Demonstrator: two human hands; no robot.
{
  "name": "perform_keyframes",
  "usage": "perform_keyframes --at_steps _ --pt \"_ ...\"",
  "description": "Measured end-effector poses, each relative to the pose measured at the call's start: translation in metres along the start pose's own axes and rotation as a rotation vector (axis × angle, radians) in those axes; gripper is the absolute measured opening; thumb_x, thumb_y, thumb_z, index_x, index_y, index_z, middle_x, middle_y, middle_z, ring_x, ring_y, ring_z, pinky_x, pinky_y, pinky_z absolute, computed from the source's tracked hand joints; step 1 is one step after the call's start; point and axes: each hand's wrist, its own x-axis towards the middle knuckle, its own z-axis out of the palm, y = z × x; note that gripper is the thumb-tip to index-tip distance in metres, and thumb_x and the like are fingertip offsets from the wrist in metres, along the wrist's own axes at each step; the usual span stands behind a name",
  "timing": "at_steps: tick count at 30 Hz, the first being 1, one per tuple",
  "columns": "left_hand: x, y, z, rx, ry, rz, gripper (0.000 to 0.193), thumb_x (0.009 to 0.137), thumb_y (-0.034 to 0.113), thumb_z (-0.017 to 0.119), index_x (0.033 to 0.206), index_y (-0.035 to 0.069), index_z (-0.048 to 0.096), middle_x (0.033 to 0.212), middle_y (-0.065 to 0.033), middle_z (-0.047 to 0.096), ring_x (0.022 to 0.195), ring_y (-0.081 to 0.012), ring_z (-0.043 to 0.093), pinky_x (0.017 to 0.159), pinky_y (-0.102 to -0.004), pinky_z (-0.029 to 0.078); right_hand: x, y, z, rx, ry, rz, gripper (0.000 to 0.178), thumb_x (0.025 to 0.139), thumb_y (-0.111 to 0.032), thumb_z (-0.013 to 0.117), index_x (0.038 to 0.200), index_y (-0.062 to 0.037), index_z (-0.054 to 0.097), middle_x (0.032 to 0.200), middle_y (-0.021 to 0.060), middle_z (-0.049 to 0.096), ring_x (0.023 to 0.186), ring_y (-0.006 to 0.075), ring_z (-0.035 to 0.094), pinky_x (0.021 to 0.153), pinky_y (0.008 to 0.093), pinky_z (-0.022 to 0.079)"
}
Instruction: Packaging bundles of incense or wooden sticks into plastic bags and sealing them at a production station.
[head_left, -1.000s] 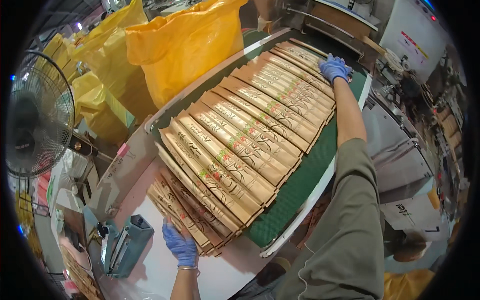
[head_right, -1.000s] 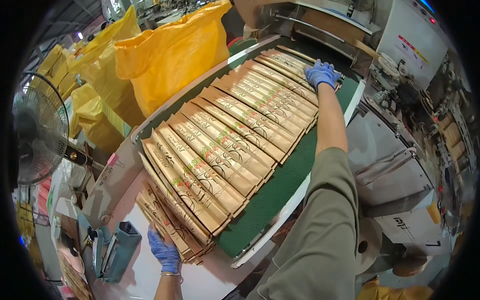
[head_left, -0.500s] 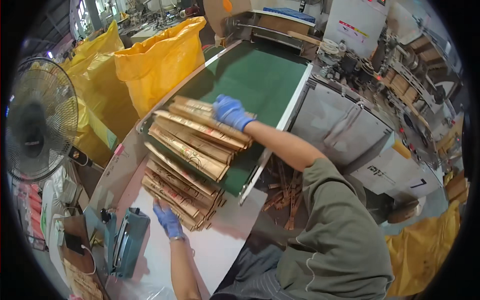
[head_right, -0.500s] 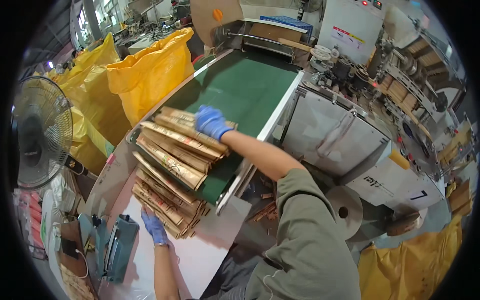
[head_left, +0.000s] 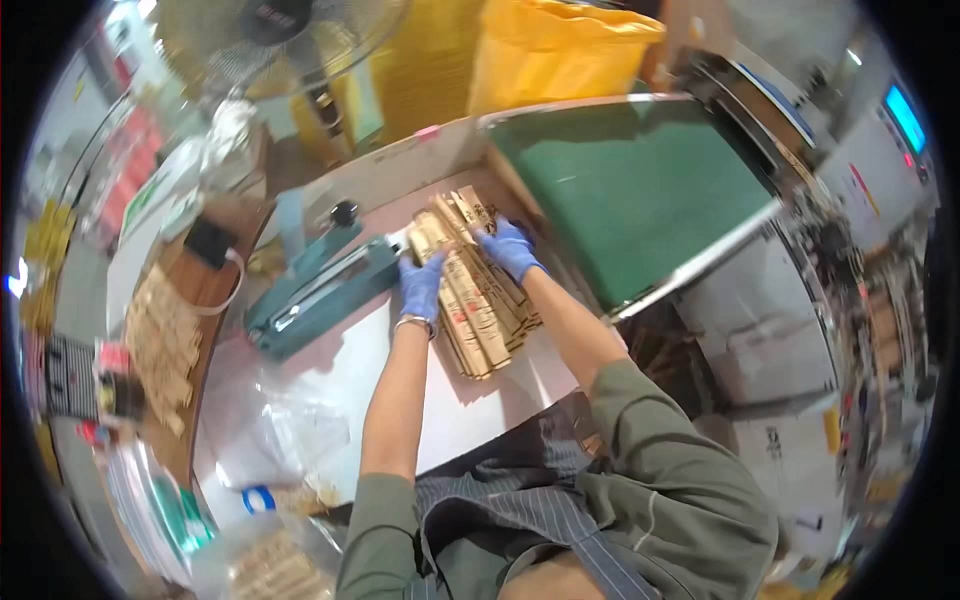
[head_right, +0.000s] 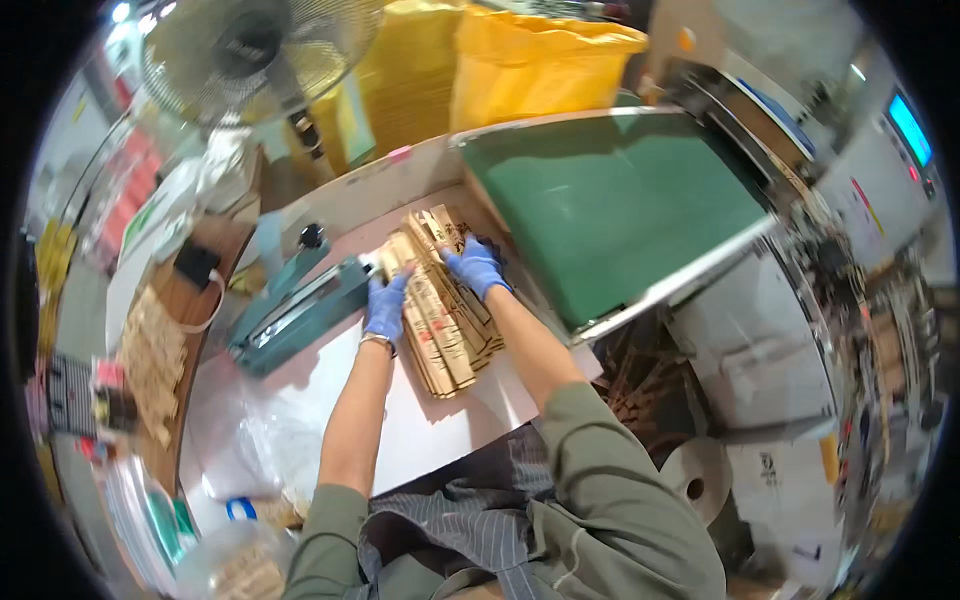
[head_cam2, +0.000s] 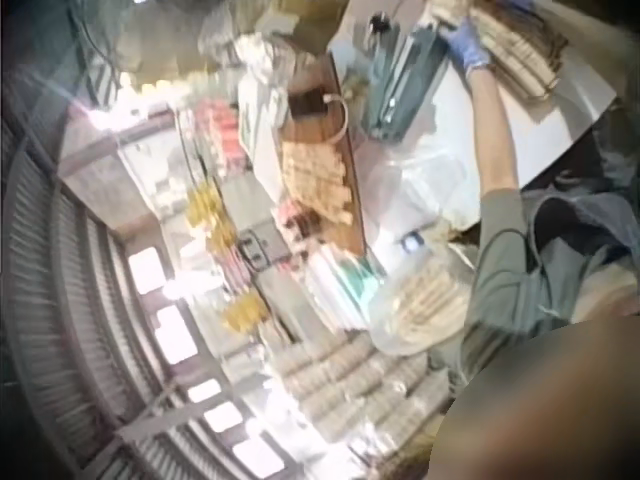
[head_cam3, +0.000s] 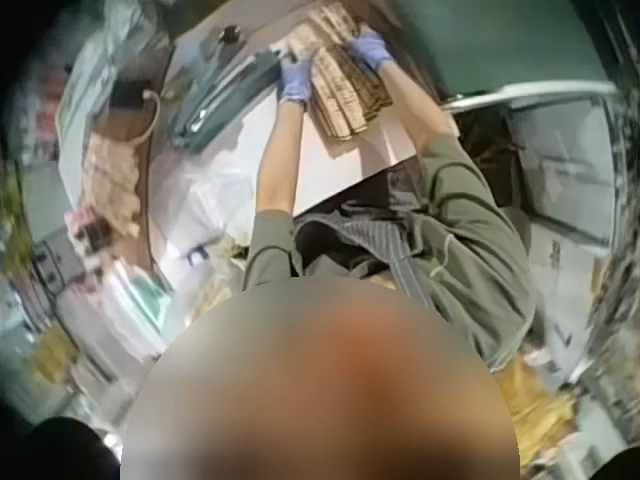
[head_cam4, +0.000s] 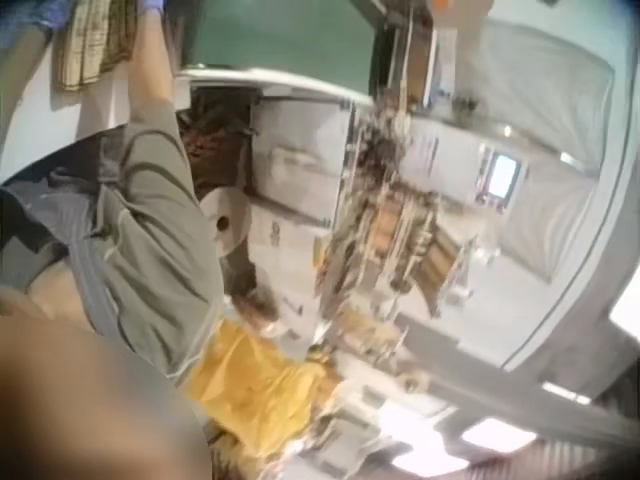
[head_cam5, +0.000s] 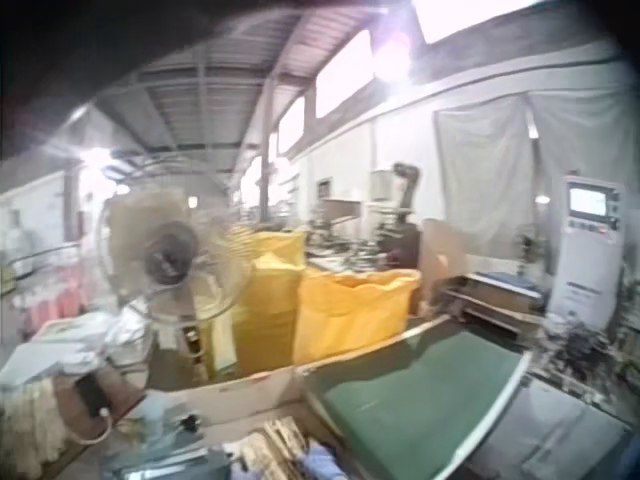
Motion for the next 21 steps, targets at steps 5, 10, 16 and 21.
perform_keyframes --at_steps 5,10,16,21 --pt "-0.032 0.013 -0.05 -0.153 -0.276 -0.212 0.059 0.07 0.024 0.075 0.119 0.007 0.047 0.102 -0.0072 0.06 0.085 -0.0175 0.061 0.073 -0.0307 0.053 -0.083 -0.041 0.011 1.473 -0.844 0.259 0.05 0.081 -0.031 0.064 0.117 -0.0007 0.048 0.104 0.0105 0.06 0.091 0.0165 0.059 0.079 0.0289 0.05" --pt "-0.11 0.074 -0.062 -0.137 -0.364 0.144 0.104 0.056 0.011 0.083 0.138 0.011 0.02 0.125 -0.0078 0.046 0.111 -0.0207 0.049 0.093 -0.0342 0.043 -0.141 -0.084 -0.024 1.426 -0.483 -0.101 0.075 0.066 -0.015 0.075 0.128 0.0002 0.035 0.115 0.0101 0.054 0.104 0.0197 0.054 0.089 0.0321 0.045" --pt "-0.151 0.131 -0.082 0.084 -0.632 0.646 0.143 0.041 0.022 0.091 0.141 0.018 -0.011 0.142 -0.0115 0.023 0.128 -0.0239 0.03 0.105 -0.0379 0.029 -0.172 -0.112 -0.084 1.03 -0.503 -0.57 0.11 0.052 -0.021 0.086 0.137 -0.0065 0.017 0.133 0.011 0.036 0.123 0.0235 0.037 0.102 0.0366 0.032" --pt "-0.176 0.133 -0.077 -0.097 -0.658 0.583 0.15 0.035 0.022 0.093 0.141 0.013 -0.013 0.145 -0.011 0.014 0.13 -0.0231 0.027 0.105 -0.0349 0.027 -0.187 -0.15 -0.105 1.343 -0.404 -0.782 0.101 0.052 -0.03 0.086 0.135 -0.0101 0.032 0.138 0.0165 0.031 0.127 0.0288 0.032 0.103 0.0391 0.029"
